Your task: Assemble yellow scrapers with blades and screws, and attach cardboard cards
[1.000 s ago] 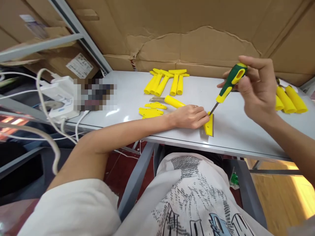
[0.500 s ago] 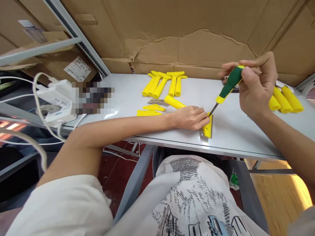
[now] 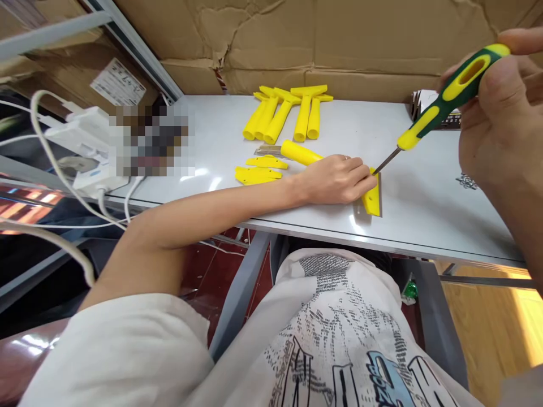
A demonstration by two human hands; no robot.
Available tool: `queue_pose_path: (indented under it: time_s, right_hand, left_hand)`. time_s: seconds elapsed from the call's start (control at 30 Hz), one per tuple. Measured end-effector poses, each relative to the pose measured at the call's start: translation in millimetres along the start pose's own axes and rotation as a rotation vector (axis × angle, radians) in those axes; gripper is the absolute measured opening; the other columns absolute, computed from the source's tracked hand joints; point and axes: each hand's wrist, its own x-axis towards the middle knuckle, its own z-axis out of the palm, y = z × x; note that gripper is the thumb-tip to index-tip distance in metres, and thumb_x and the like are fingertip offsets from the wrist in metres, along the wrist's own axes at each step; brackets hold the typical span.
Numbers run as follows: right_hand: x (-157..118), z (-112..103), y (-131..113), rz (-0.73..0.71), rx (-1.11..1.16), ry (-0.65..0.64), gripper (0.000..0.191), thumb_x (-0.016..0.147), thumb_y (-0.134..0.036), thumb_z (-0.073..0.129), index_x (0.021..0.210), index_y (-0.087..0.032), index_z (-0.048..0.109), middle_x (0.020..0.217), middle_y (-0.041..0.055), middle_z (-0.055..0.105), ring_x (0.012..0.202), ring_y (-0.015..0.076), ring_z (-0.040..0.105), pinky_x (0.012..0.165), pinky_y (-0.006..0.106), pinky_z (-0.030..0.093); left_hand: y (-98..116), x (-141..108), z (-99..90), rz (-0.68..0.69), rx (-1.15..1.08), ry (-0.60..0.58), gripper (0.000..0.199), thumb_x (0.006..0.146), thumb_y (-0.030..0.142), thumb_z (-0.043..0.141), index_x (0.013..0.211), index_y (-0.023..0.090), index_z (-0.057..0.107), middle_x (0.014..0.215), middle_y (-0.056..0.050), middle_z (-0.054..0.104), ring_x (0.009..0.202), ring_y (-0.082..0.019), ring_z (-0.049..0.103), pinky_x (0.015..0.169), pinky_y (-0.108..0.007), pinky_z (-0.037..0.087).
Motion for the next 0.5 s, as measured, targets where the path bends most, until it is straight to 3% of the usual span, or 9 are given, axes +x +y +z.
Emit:
queue_pose_path:
  time_s: [0.07,0.13,0.23,0.33,0.43,0.5]
  right_hand:
    - [1.3,-1.3,4.7,-0.162,-0.032,0.057,0.03,0.085,-0.065,0.085,0.106,-0.045,0.081,0.11,-0.0025,0.072,0.088,0.0181,0.074,0.079,0.042,0.063]
    - [0.9,0.5,5.1,-0.245,-0.104,0.02,0.037,0.09,-0.071,0.078,0.114,-0.043,0.08,0.113,-0.0024,0.073,0.092,0.0174,0.075,0.077,0.04,0.061]
    - [-4.1,8.6,-3.8,-0.137,-0.052,-0.079,0.043,0.097,-0.075,0.066,0.124,-0.043,0.071,0.111,-0.0003,0.076,0.1,0.0243,0.079,0.077,0.043,0.065]
    - [-7.8,15.9,-9.5,0.02,0.011,-0.098,0.04,0.095,-0.071,0.07,0.117,-0.039,0.061,0.109,-0.0012,0.077,0.1,0.0258,0.08,0.086,0.05,0.068]
    - [-4.9,14.0,-3.1,-0.104,-0.048,0.018,0.05,0.084,-0.074,0.082,0.104,-0.033,0.063,0.099,-0.003,0.069,0.08,0.0198,0.078,0.072,0.041,0.067]
    - [-1.8,9.4,3.4,-0.157,-0.073,0.104,0.042,0.088,-0.073,0.078,0.1,-0.033,0.072,0.093,-0.0011,0.065,0.07,0.0147,0.071,0.062,0.035,0.062]
  left_hand:
    - [0.0,0.4,-0.5,-0.002,-0.02,-0.012,0.034,0.112,0.005,0.032,0.102,0.017,0.063,0.076,-0.003,0.064,0.075,-0.018,0.061,0.058,-0.032,0.036]
    - [-0.2,0.6,-1.3,0.019,0.003,0.004,0.033,0.112,0.005,0.035,0.101,0.017,0.063,0.076,-0.003,0.064,0.074,-0.018,0.061,0.057,-0.032,0.038]
    - [-0.8,0.5,-2.8,0.052,0.067,0.078,0.03,0.111,0.005,0.039,0.097,0.017,0.063,0.074,-0.002,0.064,0.071,-0.017,0.059,0.057,-0.032,0.04]
    - [-1.5,0.0,-2.9,0.059,0.096,0.143,0.03,0.109,0.004,0.043,0.091,0.017,0.062,0.073,-0.002,0.063,0.069,-0.016,0.058,0.056,-0.031,0.041]
    - [-1.2,-0.1,-2.9,0.053,0.101,0.153,0.03,0.109,0.004,0.043,0.09,0.017,0.061,0.073,-0.002,0.063,0.068,-0.016,0.058,0.056,-0.031,0.042]
    - [-0.5,0.3,-3.1,0.057,0.094,0.15,0.029,0.11,0.004,0.043,0.092,0.017,0.062,0.073,-0.002,0.064,0.068,-0.016,0.059,0.056,-0.031,0.042]
